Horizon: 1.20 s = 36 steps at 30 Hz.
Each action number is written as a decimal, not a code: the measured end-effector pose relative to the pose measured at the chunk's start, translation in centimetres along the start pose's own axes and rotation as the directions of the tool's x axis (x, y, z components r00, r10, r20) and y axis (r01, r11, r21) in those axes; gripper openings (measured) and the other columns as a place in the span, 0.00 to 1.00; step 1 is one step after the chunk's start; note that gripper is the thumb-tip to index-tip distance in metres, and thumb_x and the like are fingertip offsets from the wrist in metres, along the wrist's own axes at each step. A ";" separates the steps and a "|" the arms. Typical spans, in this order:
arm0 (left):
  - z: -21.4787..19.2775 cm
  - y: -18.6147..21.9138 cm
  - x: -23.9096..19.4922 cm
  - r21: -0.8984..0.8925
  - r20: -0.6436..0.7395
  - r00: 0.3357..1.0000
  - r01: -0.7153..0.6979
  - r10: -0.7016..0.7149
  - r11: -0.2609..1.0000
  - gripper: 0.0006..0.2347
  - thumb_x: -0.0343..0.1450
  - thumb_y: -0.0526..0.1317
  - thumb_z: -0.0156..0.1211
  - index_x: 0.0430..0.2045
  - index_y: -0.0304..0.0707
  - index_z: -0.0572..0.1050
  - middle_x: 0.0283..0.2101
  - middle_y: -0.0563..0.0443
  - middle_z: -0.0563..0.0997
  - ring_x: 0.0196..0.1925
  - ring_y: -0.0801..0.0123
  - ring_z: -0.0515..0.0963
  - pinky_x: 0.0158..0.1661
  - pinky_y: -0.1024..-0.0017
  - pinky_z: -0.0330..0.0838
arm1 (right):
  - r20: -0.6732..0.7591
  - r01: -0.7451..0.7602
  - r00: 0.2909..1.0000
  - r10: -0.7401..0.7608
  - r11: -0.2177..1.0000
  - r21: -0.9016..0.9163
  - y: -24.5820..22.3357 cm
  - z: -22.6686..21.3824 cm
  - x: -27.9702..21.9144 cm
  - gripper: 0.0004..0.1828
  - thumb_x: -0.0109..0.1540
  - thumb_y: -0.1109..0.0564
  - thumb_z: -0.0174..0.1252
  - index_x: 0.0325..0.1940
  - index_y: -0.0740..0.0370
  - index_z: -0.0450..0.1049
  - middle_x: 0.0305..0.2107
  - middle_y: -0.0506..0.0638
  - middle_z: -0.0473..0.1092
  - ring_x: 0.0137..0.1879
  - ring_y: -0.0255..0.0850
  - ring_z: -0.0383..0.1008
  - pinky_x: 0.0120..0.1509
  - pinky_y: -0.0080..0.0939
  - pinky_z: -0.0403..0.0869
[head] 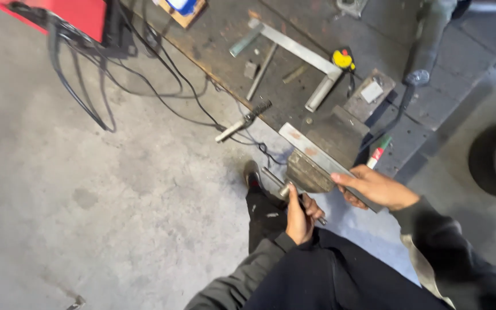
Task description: Measuring and marking metal square tubing for fabrication using a try square and a scriber.
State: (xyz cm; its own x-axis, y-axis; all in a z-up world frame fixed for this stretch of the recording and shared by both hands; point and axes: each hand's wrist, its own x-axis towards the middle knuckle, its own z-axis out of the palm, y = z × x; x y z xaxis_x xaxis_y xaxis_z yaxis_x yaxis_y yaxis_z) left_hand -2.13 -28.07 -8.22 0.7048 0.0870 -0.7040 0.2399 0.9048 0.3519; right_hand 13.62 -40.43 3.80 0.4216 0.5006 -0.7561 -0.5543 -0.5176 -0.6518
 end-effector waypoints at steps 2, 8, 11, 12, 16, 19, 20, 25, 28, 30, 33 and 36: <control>-1.4 -0.4 0.7 0.032 0.030 0.999 0.025 -0.026 0.999 0.27 0.79 0.67 0.34 0.19 0.46 0.57 0.16 0.59 0.57 0.17 0.72 0.65 0.31 0.72 0.75 | -0.015 0.007 1.000 -0.007 1.000 -0.022 -0.4 0.2 -0.2 0.24 0.67 0.47 0.58 0.27 0.71 0.71 0.13 0.57 0.62 0.14 0.46 0.67 0.15 0.44 0.67; -5.5 4.2 -1.0 0.492 -0.039 0.999 0.046 -0.031 0.870 0.34 0.78 0.66 0.42 0.55 0.26 0.71 0.49 0.28 0.83 0.52 0.51 0.85 0.47 0.56 0.79 | -0.036 -0.011 0.999 0.008 0.997 -0.082 -1.6 0.0 -1.0 0.25 0.67 0.45 0.58 0.28 0.71 0.71 0.14 0.58 0.63 0.15 0.46 0.68 0.15 0.44 0.68; -4.9 8.7 -4.2 0.779 -0.172 0.913 -0.103 0.370 0.618 0.26 0.72 0.60 0.48 0.37 0.31 0.79 0.31 0.49 0.80 0.35 0.67 0.77 0.42 0.74 0.70 | 0.079 0.024 0.997 -0.013 0.990 -0.138 -4.4 0.4 -3.8 0.28 0.65 0.43 0.57 0.23 0.73 0.73 0.10 0.56 0.64 0.13 0.42 0.60 0.17 0.43 0.60; -4.7 9.6 -4.6 0.722 -0.110 0.888 -0.238 0.447 0.650 0.20 0.72 0.53 0.53 0.39 0.30 0.79 0.35 0.47 0.82 0.37 0.67 0.78 0.44 0.73 0.72 | -0.005 0.015 1.000 -0.017 0.963 -0.269 -5.3 0.6 -5.0 0.28 0.64 0.44 0.59 0.20 0.72 0.73 0.10 0.55 0.66 0.14 0.42 0.62 0.19 0.43 0.62; -0.8 13.9 -6.2 0.617 0.067 0.855 -0.440 0.515 0.652 0.11 0.70 0.40 0.63 0.38 0.28 0.79 0.33 0.50 0.80 0.34 0.73 0.75 0.40 0.76 0.71 | -0.373 -0.264 0.926 -0.049 0.621 -0.738 -9.0 3.6 -7.4 0.23 0.58 0.37 0.62 0.35 0.59 0.84 0.16 0.47 0.75 0.21 0.38 0.68 0.31 0.39 0.69; 2.5 15.5 -6.1 0.667 0.155 0.849 -0.468 0.505 0.580 0.14 0.68 0.42 0.65 0.41 0.30 0.80 0.39 0.49 0.84 0.40 0.70 0.79 0.45 0.74 0.73 | -0.489 -0.365 0.866 -0.103 0.539 -0.759 -9.5 5.5 -6.8 0.26 0.57 0.32 0.62 0.41 0.56 0.81 0.18 0.51 0.76 0.26 0.45 0.75 0.36 0.43 0.71; 3.1 15.5 -5.5 0.660 0.145 0.850 -0.465 0.507 0.590 0.14 0.68 0.42 0.65 0.41 0.30 0.80 0.39 0.49 0.84 0.40 0.70 0.79 0.45 0.74 0.73 | -0.486 -0.368 0.868 -0.100 0.527 -0.766 -8.9 5.6 -6.4 0.26 0.57 0.32 0.62 0.41 0.56 0.81 0.18 0.51 0.76 0.26 0.45 0.75 0.36 0.43 0.71; 5.1 14.7 -2.8 0.714 0.270 0.757 -0.572 0.595 0.404 0.22 0.68 0.49 0.65 0.47 0.28 0.76 0.54 0.43 0.75 0.55 0.57 0.75 0.57 0.65 0.70 | -0.496 -0.314 0.795 -0.348 0.464 -0.828 -5.9 5.5 -4.7 0.40 0.52 0.31 0.65 0.46 0.73 0.76 0.14 0.58 0.74 0.24 0.52 0.76 0.35 0.45 0.73; 5.0 14.1 -1.8 0.632 0.250 0.791 -0.570 0.559 0.525 0.25 0.66 0.56 0.71 0.48 0.34 0.78 0.52 0.40 0.79 0.56 0.45 0.77 0.56 0.57 0.69 | -0.600 -0.464 0.751 -0.275 0.427 -0.776 -2.5 3.2 -2.1 0.30 0.51 0.25 0.67 0.41 0.50 0.81 0.26 0.55 0.78 0.43 0.52 0.82 0.49 0.48 0.78; 5.0 13.7 -1.0 0.612 0.245 0.795 -0.570 0.554 0.547 0.24 0.67 0.55 0.70 0.48 0.34 0.78 0.52 0.40 0.79 0.57 0.46 0.77 0.57 0.57 0.69 | -0.621 -0.477 0.739 -0.262 0.446 -0.757 -2.5 3.8 -2.2 0.31 0.50 0.24 0.67 0.39 0.49 0.80 0.25 0.54 0.77 0.41 0.51 0.82 0.47 0.48 0.78; 5.3 13.4 -0.9 0.565 0.245 0.795 -0.582 0.555 0.585 0.22 0.68 0.54 0.71 0.47 0.36 0.79 0.53 0.42 0.79 0.58 0.48 0.77 0.58 0.57 0.69 | -0.651 -0.501 0.730 -0.209 0.484 -0.717 -3.8 5.4 -3.0 0.32 0.49 0.22 0.66 0.38 0.48 0.80 0.27 0.55 0.78 0.43 0.53 0.81 0.49 0.49 0.78; 5.5 13.1 -0.4 0.531 0.238 0.790 -0.593 0.564 0.606 0.21 0.67 0.52 0.71 0.45 0.36 0.79 0.53 0.43 0.80 0.58 0.50 0.78 0.58 0.57 0.69 | -0.662 -0.514 0.730 -0.172 0.500 -0.697 -4.3 6.0 -3.2 0.34 0.50 0.20 0.64 0.39 0.50 0.80 0.29 0.58 0.79 0.46 0.56 0.81 0.52 0.51 0.78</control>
State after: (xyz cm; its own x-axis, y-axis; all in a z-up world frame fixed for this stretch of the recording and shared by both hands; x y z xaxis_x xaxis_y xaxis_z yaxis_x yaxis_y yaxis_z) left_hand 4.43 -18.54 0.08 0.8515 0.4800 -0.2109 0.0821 0.2753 0.9578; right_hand 10.31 -35.63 9.41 0.8779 -0.0048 -0.4789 0.0063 -0.9997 0.0217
